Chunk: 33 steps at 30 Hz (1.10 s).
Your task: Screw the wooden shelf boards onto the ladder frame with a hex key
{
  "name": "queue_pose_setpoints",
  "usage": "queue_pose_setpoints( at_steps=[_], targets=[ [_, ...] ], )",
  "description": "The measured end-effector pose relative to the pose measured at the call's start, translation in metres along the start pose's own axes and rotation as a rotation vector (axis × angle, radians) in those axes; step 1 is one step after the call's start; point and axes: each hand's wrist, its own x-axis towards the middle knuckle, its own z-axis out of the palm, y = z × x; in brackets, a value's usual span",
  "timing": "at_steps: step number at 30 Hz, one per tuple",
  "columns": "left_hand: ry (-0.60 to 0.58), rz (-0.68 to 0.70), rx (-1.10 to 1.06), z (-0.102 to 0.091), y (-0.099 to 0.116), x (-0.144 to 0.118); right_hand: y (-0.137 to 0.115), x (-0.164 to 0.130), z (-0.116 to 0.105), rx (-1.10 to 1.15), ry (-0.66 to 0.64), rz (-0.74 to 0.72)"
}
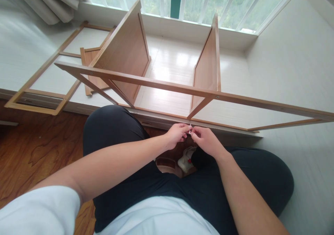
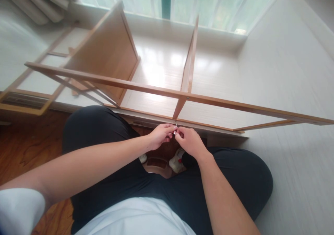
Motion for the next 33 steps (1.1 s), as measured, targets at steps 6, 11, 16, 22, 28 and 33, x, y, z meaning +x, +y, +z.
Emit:
queue_pose_setpoints(
  at_steps=[6, 11, 16, 22, 28, 33],
  targets=[
    [-0.017, 0.038, 0.006, -0.0002, -0.0021, 0.0013, -0.0043, -0.0011, -0.002, -0.019, 0.03, -0.061],
    [-0.008, 0.03, 0.007, 0.0011, 0.0008, -0.0014, -0.0042, -0.001, -0.0019, -0.048, 0.06, -0.074],
    [-0.009, 0.022, -0.007, 0.002, 0.0033, -0.0029, -0.0034, -0.0006, 0.001, -0.073, 0.107, -0.083],
    [0.002, 0.02, 0.007, 0.0013, 0.0017, -0.0013, -0.0043, -0.0008, 0.0033, -0.075, 0.128, -0.088],
    [-0.011, 0.021, 0.021, 0.0006, 0.0, 0.0006, -0.0038, -0.0001, 0.0041, -0.091, 0.136, -0.075],
    [-0.005, 0.015, 0.002, 0.0003, 0.0, 0.0013, -0.0067, -0.0003, 0.0045, -0.116, 0.137, -0.065]
  ],
)
